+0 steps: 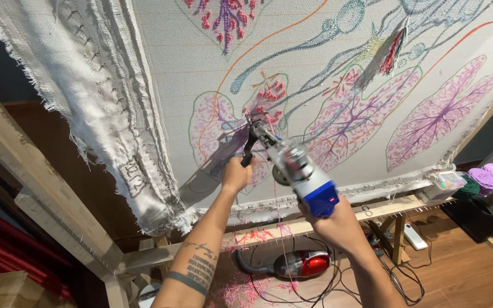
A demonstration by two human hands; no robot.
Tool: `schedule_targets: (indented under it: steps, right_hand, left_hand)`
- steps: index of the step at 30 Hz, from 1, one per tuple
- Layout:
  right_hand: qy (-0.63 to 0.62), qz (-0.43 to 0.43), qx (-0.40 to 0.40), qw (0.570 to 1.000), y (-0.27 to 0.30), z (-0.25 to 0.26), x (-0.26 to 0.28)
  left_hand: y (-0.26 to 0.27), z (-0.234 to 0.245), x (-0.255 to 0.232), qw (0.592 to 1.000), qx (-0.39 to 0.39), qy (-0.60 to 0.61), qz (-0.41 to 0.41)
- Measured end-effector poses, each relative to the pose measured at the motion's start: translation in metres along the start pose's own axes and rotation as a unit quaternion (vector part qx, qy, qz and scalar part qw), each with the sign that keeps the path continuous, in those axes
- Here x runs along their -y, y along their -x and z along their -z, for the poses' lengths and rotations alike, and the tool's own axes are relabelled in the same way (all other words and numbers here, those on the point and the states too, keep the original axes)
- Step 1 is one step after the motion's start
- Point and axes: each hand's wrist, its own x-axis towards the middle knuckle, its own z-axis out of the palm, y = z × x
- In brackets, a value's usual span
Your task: Using a tufting gun to create a patterned rug on a vertical frame.
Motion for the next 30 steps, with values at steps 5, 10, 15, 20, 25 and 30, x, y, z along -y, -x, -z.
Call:
schedule_targets:
  steps: [5,10,15,20,25,30]
  right_hand:
    - [-0.023,-0.108,-0.03,0.993,-0.004,-0.017,-0.017]
    - [-0.165,-0.19,-0.096,0.963,-0.002,-0.033,-0.019]
    - [-0.196,-0.132,-0.096,0.967,-0.005,-0.038,-0.019]
    - [-0.206,-0.15,-0.109,0.961,-0.007,-0.038,-0.007]
    - [-0.235,-0.128,-0.107,0.957,-0.013,-0.038,-0.01]
    - [-0.25,-0.14,-0.107,0.952,-0.014,-0.034,0.0]
  left_hand:
    - [-0.002,0.01,-0.007,0.999,-0.019,-0.026,-0.001]
    - [0.008,0.015,-0.019,0.998,-0.035,-0.054,0.02]
    - [0.007,0.017,-0.022,0.999,-0.029,-0.021,0.039]
    - [0.005,0.018,-0.024,0.999,-0.029,-0.005,0.036]
    - [-0.002,0.016,-0.022,0.999,-0.043,0.001,0.026]
    - [0.0,0.019,-0.028,0.999,-0.024,0.017,0.021]
